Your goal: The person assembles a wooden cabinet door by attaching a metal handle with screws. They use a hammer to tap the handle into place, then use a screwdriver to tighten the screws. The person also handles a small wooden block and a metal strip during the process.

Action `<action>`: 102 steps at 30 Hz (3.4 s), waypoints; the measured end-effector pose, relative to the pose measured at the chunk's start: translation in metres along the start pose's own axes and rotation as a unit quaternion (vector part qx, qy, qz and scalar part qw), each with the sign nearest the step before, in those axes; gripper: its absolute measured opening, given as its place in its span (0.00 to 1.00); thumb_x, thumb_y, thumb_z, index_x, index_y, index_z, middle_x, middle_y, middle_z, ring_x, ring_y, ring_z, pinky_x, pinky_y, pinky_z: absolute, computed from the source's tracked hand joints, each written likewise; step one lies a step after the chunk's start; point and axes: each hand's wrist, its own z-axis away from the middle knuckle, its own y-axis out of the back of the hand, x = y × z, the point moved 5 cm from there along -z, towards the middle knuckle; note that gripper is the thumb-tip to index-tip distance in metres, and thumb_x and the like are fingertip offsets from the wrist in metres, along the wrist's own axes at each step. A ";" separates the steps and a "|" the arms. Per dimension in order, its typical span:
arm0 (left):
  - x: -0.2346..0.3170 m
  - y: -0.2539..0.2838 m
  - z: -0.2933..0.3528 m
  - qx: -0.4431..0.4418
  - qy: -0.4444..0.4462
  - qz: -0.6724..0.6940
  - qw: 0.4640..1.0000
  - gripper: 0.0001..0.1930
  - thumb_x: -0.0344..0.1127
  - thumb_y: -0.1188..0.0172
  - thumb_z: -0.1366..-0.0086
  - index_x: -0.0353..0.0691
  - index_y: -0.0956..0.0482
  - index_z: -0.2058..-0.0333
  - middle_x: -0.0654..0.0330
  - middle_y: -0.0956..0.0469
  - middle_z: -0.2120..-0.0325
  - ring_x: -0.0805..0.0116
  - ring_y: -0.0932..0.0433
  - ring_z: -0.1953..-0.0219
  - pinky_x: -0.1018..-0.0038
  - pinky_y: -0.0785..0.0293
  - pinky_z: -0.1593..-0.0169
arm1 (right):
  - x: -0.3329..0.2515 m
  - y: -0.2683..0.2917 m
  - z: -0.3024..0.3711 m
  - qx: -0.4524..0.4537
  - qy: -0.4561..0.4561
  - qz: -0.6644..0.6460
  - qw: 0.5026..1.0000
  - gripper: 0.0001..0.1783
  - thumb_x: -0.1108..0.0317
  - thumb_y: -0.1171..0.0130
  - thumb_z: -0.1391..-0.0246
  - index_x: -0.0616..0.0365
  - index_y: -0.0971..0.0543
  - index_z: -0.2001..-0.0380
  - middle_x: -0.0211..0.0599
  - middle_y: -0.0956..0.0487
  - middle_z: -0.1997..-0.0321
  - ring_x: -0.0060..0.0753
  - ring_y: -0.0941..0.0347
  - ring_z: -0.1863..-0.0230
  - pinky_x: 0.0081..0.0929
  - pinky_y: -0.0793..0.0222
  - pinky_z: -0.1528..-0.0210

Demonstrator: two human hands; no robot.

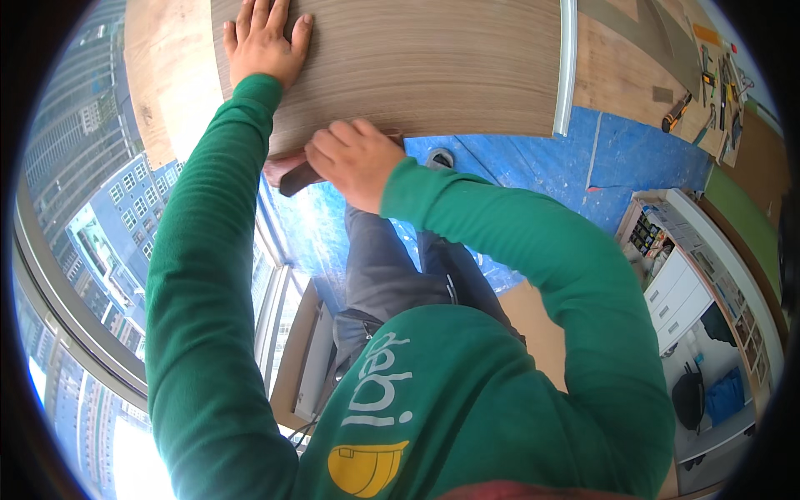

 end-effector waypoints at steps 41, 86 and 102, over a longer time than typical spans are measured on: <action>-0.030 -0.045 -0.008 0.140 -0.079 -0.002 0.987 0.31 0.64 0.57 0.26 0.68 0.41 0.27 0.65 0.45 0.24 0.60 0.51 0.22 0.50 0.61 0.22 | 0.038 0.026 0.055 -0.020 -0.064 0.006 0.998 0.21 0.64 0.40 0.50 0.53 0.21 0.50 0.26 0.25 0.57 0.36 0.30 0.53 0.37 0.33 0.48; -0.026 -0.041 -0.005 0.167 -0.095 0.018 0.981 0.31 0.63 0.56 0.25 0.66 0.40 0.27 0.64 0.44 0.25 0.59 0.49 0.22 0.51 0.61 0.22 | 0.204 0.245 0.337 -0.067 -0.341 0.113 0.931 0.34 0.72 0.30 0.53 0.58 0.26 0.41 0.51 0.25 0.45 0.60 0.30 0.44 0.49 0.33 0.40; -0.026 0.001 -0.010 -0.081 -0.061 0.034 0.994 0.33 0.58 0.60 0.23 0.53 0.44 0.25 0.54 0.51 0.23 0.52 0.56 0.22 0.52 0.65 0.22 | 0.006 0.038 0.020 -0.101 -0.079 -0.105 0.986 0.35 0.61 0.26 0.55 0.62 0.27 0.44 0.44 0.26 0.49 0.49 0.29 0.47 0.43 0.31 0.45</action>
